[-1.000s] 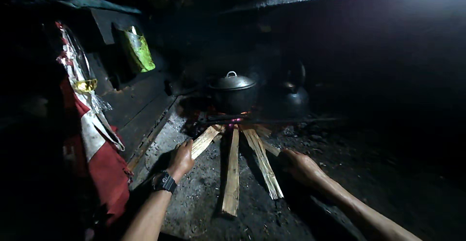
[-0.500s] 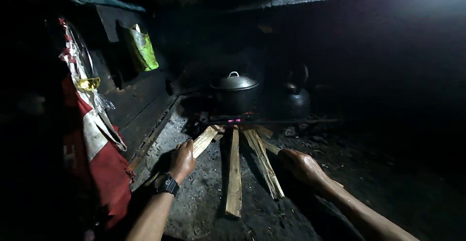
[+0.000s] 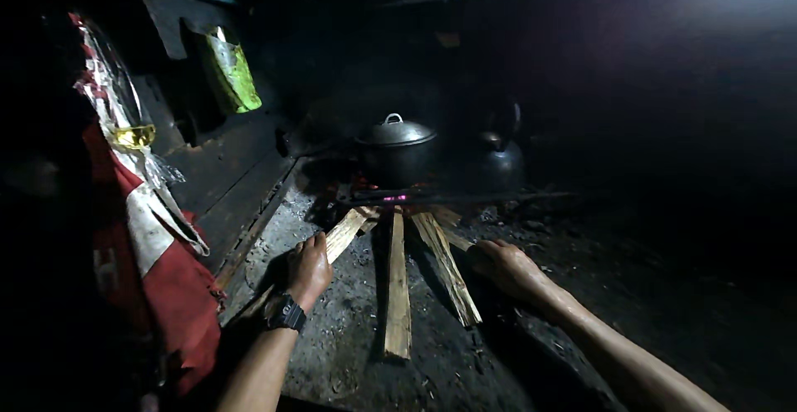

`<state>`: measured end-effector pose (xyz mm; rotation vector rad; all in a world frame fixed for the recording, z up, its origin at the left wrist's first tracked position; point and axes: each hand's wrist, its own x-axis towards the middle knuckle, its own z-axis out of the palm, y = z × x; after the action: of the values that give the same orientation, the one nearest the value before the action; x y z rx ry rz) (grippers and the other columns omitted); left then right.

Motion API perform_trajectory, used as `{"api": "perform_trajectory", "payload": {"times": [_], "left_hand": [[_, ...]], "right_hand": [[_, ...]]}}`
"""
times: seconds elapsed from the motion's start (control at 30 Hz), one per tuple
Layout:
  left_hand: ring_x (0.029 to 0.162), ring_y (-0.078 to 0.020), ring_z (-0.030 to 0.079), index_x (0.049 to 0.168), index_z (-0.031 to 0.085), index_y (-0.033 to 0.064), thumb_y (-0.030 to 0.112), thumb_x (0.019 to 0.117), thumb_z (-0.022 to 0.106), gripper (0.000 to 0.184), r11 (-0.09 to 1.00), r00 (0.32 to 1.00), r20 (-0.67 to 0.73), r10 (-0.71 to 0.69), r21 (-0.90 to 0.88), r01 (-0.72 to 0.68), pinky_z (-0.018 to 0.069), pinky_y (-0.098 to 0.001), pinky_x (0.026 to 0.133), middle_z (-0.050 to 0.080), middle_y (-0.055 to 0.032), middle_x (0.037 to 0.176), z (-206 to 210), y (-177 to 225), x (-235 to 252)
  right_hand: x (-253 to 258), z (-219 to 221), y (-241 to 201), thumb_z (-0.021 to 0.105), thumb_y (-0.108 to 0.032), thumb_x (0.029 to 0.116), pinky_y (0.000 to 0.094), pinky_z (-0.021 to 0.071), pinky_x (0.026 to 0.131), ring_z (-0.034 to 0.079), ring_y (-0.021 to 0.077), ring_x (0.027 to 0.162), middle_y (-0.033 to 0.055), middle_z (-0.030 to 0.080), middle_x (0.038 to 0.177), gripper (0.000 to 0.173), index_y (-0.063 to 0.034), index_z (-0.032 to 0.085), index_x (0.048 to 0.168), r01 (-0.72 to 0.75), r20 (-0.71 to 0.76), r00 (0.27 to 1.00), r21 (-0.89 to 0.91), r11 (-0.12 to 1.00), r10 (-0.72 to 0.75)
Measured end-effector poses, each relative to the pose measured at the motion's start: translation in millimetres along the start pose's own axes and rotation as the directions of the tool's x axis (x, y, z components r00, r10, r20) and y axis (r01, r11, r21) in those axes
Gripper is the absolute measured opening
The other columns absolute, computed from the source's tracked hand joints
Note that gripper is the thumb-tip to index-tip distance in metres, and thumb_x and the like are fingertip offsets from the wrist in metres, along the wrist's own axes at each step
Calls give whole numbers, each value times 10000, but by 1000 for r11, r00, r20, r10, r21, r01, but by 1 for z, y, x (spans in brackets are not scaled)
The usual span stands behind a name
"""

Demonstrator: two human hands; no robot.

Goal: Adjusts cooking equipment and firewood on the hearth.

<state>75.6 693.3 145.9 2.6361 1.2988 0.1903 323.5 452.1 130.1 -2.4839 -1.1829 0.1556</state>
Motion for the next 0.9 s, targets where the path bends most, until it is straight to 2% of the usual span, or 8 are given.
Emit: {"api": "perform_trajectory", "payload": {"times": [0.1, 0.17, 0.27, 0.4, 0.53, 0.63, 0.73, 0.9], "left_hand": [[1461, -385, 379, 1608, 292, 71, 134, 944, 662, 763, 1000, 1000, -8, -15, 25, 16, 326, -577, 1156, 435, -193, 1560, 0, 1, -2], [1458, -382, 384, 1612, 289, 87, 140, 944, 659, 765, 999, 1000, -14, -21, 40, 21, 330, -580, 1150, 441, -187, 1555, 1, 1, -3], [1460, -375, 383, 1615, 281, 90, 143, 941, 659, 774, 999, 1000, -11, -25, 37, 26, 326, -579, 1151, 435, -184, 1561, 1, 2, -3], [1465, -384, 374, 1615, 283, 89, 160, 945, 667, 776, 999, 999, -20, -27, 39, 28, 316, -590, 1153, 432, -188, 1564, 2, 2, -4], [1486, -384, 335, 1613, 296, 108, 228, 947, 686, 781, 998, 998, -44, -48, 37, 50, 289, -604, 1162, 399, -174, 1589, 3, -1, -7], [1523, -409, 248, 1589, 349, 90, 245, 955, 693, 738, 999, 992, -117, -36, -8, 36, 239, -609, 1191, 339, -188, 1623, 4, -2, -14], [1500, -446, 285, 1521, 453, 23, 222, 961, 699, 644, 993, 969, -240, 53, -94, -77, 257, -568, 1204, 412, -226, 1571, 7, 1, -24], [1452, -418, 397, 1492, 477, -26, 307, 1038, 602, 577, 939, 974, -42, 221, -262, -225, 283, -516, 1215, 480, -265, 1511, 7, 38, -45]], "right_hand": [[-8, 2, -10, 646, -138, 1003, 548, 430, 1089, 543, 472, 1289, 312, 569, 1370, 411, 67, 590, 1355, 48, -96, 994, 44, 998, -43], [-15, 3, -23, 626, -121, 1010, 542, 448, 1077, 563, 459, 1275, 301, 569, 1382, 401, 51, 588, 1370, 72, -95, 993, 87, 994, -64], [-21, 9, -44, 604, -192, 1025, 539, 468, 1053, 593, 413, 1250, 257, 586, 1374, 406, 3, 587, 1380, 44, -1, 999, 73, 996, -44], [-21, 15, -64, 623, -315, 1027, 561, 476, 1031, 591, 418, 1251, 253, 583, 1371, 521, -36, 511, 1453, -39, 109, 993, 40, 998, 34], [-16, 17, -69, 638, -298, 1017, 557, 481, 1023, 594, 423, 1244, 253, 586, 1368, 608, -52, 414, 1526, -70, 125, 990, 17, 997, 68], [-12, 19, -67, 617, -239, 1012, 555, 510, 978, 648, 405, 1158, 236, 628, 1298, 548, -63, 439, 1499, -73, 103, 992, 25, 997, 70], [-12, 15, -63, 629, -181, 992, 565, 499, 992, 639, 425, 1168, 265, 598, 1347, 601, -26, 411, 1530, -72, 45, 997, 58, 996, 69], [-12, 6, -57, 656, -84, 956, 556, 487, 1003, 627, 440, 1166, 292, 582, 1348, 586, 17, 449, 1495, -40, -43, 998, 130, 991, 46]]}}
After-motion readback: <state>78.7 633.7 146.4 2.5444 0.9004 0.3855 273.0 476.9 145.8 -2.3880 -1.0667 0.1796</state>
